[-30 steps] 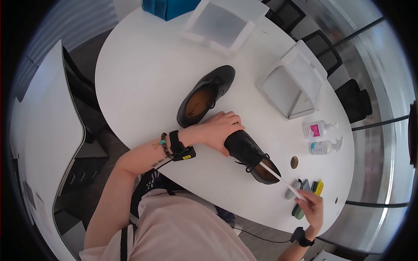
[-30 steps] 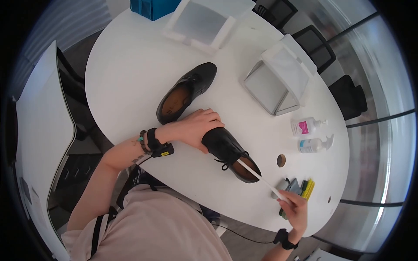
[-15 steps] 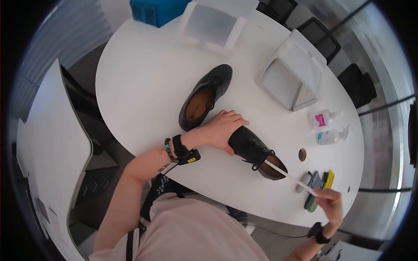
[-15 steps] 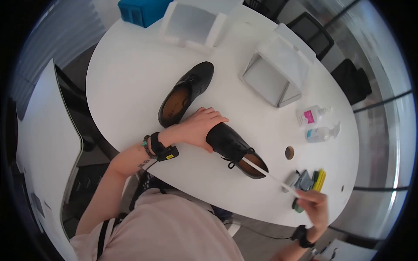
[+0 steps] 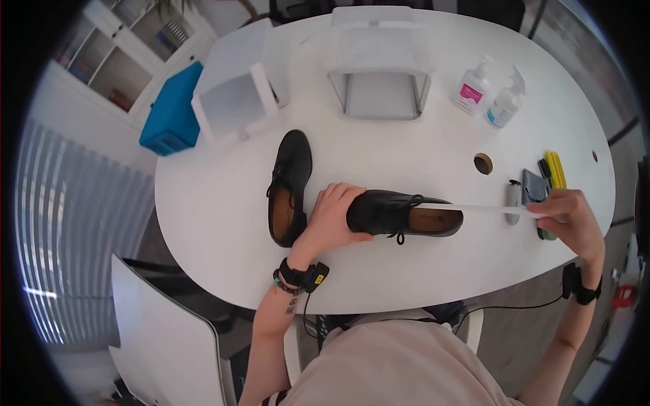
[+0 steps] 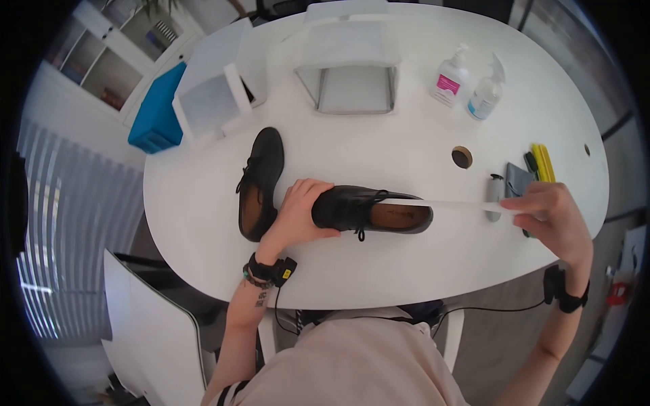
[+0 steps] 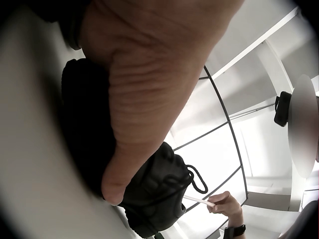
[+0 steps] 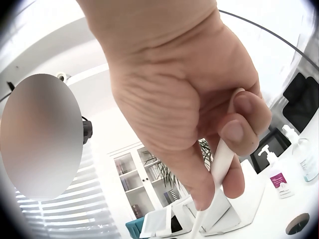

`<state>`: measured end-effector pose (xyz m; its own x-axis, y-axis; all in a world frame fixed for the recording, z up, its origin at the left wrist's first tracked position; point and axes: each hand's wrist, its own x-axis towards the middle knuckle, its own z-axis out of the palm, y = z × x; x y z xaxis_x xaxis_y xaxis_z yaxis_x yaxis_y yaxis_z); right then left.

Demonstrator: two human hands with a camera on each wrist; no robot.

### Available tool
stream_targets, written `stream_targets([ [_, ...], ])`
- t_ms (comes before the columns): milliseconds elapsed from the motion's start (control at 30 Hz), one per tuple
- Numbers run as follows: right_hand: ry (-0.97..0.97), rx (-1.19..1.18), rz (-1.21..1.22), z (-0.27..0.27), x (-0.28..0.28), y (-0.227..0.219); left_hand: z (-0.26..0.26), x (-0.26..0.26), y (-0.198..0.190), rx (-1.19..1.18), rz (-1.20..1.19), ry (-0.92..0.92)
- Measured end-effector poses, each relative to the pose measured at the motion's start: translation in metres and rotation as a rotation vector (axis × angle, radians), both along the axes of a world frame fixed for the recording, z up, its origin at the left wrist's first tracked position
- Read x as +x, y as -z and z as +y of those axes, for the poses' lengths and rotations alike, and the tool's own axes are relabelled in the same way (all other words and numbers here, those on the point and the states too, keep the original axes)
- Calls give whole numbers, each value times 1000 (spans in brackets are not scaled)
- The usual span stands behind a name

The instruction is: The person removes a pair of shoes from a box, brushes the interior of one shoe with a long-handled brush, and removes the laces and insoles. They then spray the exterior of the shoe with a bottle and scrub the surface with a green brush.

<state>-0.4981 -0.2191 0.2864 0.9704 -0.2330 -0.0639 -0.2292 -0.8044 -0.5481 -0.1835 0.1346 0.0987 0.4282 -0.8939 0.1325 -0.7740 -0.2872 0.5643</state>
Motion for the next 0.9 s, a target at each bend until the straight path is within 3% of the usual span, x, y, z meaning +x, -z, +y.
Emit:
stream_targets([
  [100, -41, -59, -67, 35, 16, 25, -1, -3, -3, -49, -13, 0],
  [167, -104, 66, -101, 47, 20, 38, -2, -5, 0, -46, -19, 8],
  [300, -86, -156, -111, 17, -2, -9, -2, -5, -2, -27, -23, -6],
  [400, 45, -180, -46, -10, -17, -27, -5, -9, -8, -12, -33, -28],
  [533, -41, -157, -197, 20, 7, 14, -4, -9, -4, -10, -9, -25],
  [633, -98, -133, -181, 44, 20, 42, -5, -7, -2, -5, 2, -21],
  [767, -118, -165, -233, 29, 11, 17, -4, -7, -4, -23, -1, -20],
  [900, -7, -180, -31, 13, -1, -10, -5, -9, -8, -11, -13, -37],
])
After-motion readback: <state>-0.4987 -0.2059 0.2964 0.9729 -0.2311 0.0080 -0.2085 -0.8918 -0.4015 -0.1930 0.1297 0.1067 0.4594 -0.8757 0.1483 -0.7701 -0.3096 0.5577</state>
